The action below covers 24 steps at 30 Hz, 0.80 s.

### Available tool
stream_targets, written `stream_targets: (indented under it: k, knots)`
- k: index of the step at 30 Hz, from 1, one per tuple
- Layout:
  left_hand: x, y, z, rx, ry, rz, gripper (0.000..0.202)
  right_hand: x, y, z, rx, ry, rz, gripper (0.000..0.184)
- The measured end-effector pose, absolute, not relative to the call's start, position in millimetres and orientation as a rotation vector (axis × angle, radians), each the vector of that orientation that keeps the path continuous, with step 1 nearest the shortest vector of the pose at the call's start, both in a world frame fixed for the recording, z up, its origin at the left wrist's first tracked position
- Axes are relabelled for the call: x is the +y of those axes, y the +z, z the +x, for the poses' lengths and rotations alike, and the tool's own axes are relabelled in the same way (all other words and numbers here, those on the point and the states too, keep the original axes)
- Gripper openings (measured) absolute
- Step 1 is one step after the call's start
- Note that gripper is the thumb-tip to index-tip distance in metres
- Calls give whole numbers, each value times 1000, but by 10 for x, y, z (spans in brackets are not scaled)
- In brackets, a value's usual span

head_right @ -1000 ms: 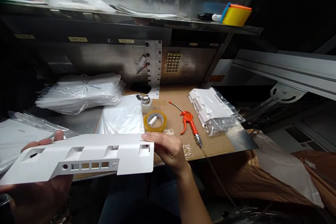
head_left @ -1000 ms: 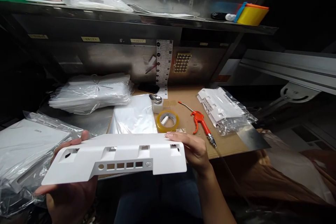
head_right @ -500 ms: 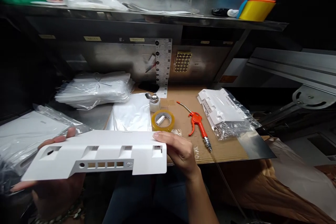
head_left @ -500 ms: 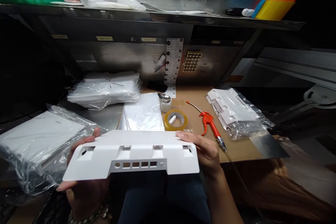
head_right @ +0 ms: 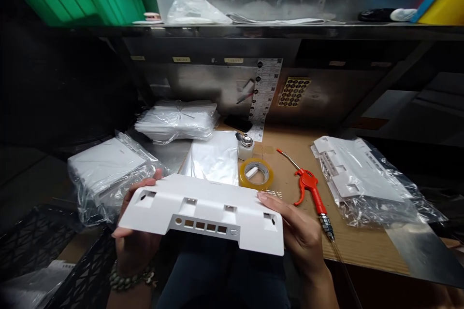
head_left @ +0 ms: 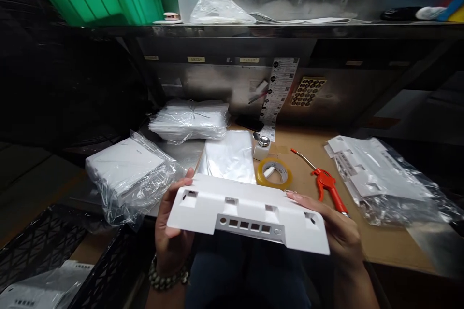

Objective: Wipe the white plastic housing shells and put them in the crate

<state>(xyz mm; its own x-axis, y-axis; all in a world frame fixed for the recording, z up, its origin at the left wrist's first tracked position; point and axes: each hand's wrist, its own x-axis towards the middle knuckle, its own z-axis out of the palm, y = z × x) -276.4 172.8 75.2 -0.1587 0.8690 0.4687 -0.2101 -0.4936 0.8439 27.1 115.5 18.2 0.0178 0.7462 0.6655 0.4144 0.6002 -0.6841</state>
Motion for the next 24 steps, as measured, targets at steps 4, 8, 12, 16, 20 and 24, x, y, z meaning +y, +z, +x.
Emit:
stream_targets:
  k: [4, 8, 12, 16, 20, 24]
  knots:
    - [1747, 747, -2744, 782, 1773, 1299, 71, 1148, 134, 289, -1579, 340, -973, 42]
    - [1752, 724, -2727, 800, 1812, 1282, 74, 1138, 120, 273, -1568, 322, -965, 40]
    - [1774, 738, -2732, 705, 1808, 1045, 85, 1110, 194, 252, -1572, 109, -946, 45]
    - [1853, 842, -2761, 550, 1159, 683, 94, 1101, 318, 305, -1738, -198, -908, 44]
    - [1933, 873, -2780, 324, 891, 689, 64, 1145, 343, 410, -1970, -290, -852, 48]
    - [1947, 747, -2865, 173, 961, 738, 32, 1262, 238, 557, -1854, -361, -957, 61]
